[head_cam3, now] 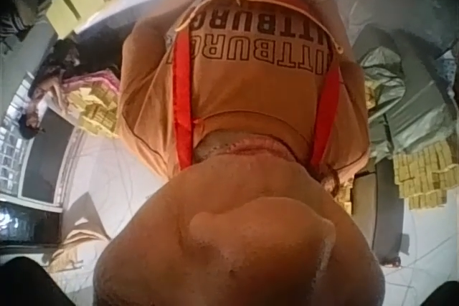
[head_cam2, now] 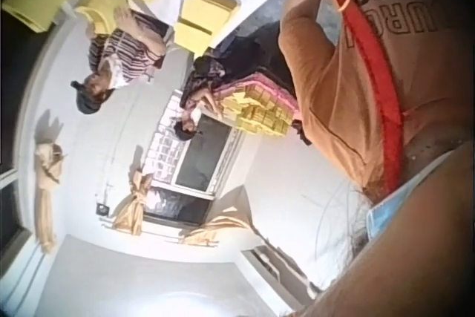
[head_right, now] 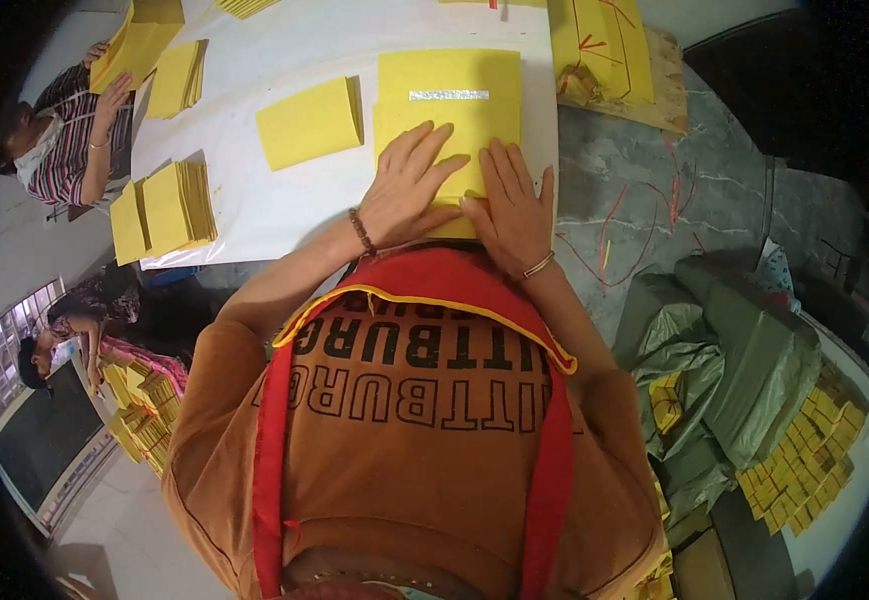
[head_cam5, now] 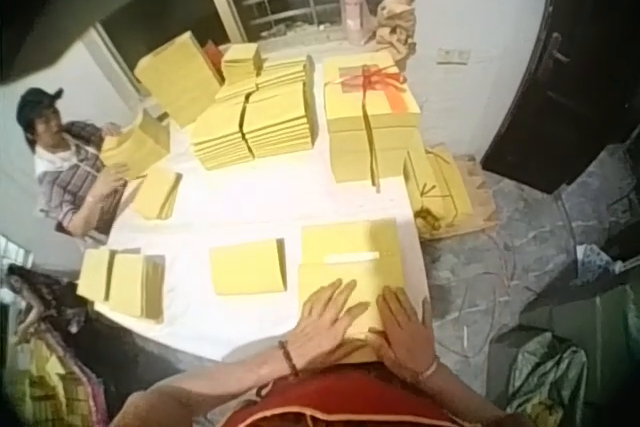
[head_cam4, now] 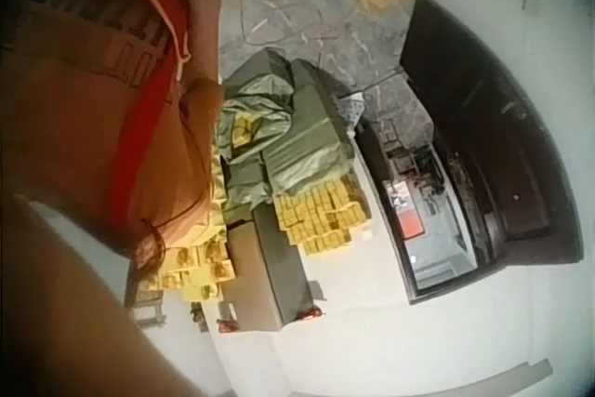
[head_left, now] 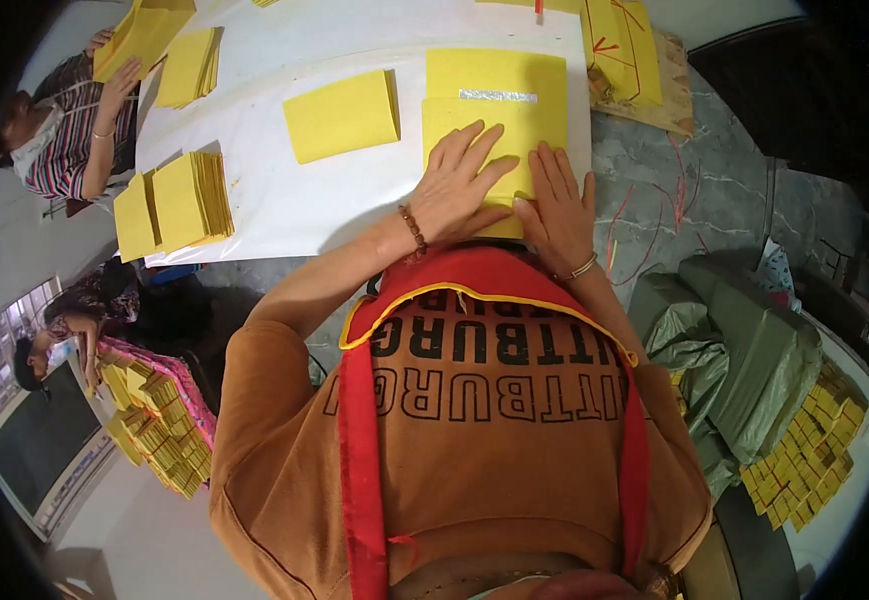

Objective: Folding and stacking sheets of joss paper.

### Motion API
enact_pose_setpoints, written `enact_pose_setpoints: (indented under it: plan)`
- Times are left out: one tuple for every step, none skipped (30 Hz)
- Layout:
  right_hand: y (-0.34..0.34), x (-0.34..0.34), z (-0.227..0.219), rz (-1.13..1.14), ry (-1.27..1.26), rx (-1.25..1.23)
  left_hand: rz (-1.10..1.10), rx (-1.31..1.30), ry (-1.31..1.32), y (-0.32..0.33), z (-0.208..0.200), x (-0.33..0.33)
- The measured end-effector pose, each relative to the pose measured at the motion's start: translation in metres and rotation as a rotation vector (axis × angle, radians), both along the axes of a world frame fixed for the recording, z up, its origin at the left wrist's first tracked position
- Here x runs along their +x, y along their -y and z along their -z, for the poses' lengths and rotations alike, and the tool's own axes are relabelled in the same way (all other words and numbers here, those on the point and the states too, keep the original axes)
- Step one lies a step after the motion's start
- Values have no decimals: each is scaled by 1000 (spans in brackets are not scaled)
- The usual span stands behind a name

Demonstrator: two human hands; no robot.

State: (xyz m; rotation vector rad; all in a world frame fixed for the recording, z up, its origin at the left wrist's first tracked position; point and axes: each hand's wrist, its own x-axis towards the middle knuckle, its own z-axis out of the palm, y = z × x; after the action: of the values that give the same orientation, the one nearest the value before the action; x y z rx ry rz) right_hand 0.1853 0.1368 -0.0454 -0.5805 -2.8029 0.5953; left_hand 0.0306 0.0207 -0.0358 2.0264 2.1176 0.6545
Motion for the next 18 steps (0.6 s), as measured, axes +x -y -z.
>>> enact_pose_setpoints:
  plan:
    - [-1, -1, 0, -1, -3, 5, -82, -11, 13, -1, -5, 2]
    - [-4, -2, 0, 2, 7, -34, -87, -5, 9, -2, -6, 2]
    - [-6, -3, 0, 6, 19, -73, -60, -6, -55, -2, -7, 0]
    - [-12, -4, 0, 1, 17, -67, -34, -8, -118, -3, -7, -1]
    - [-19, -5, 0, 33, -107, -474, -42, -3, -120, -4, -8, -1]
    - [-25, -4, -1, 64, -227, -883, -46, -29, -215, -6, -10, 1]
    - [-31, -2, -5, 53, -223, -880, -52, -58, -310, -8, -11, 4]
    - [-37, -2, -11, 128, -310, -1052, -65, -61, -318, -11, -14, 7]
    - [-41, -5, -16, 204, -396, -1225, -105, -92, -332, -18, -17, 11]
    - [-41, -7, -17, 187, -395, -1231, -147, -126, -346, -23, -18, 15]
    - [-38, -8, -19, 210, -450, -1200, -187, -32, -361, -26, -17, 16]
    - [-34, -9, -22, 232, -504, -1171, -204, -37, -371, -25, -16, 10]
    - [-30, -9, -24, 254, -558, -1143, -202, 41, -234, -22, -15, 4]
    - [-27, -8, -26, 277, -610, -1111, -199, 124, -94, -19, -16, 0]
    - [-28, -6, -26, 311, -664, -1078, -230, 255, -97, -13, -32, -10]
    - [-31, -3, -24, 303, -664, -1083, -265, 374, -97, -4, -44, -25]
    - [-34, 2, -21, 284, -555, -1077, -299, 494, -97, 9, -53, -40]
    - [-36, 6, -17, 266, -444, -1069, -379, 601, -137, 23, -59, -52]
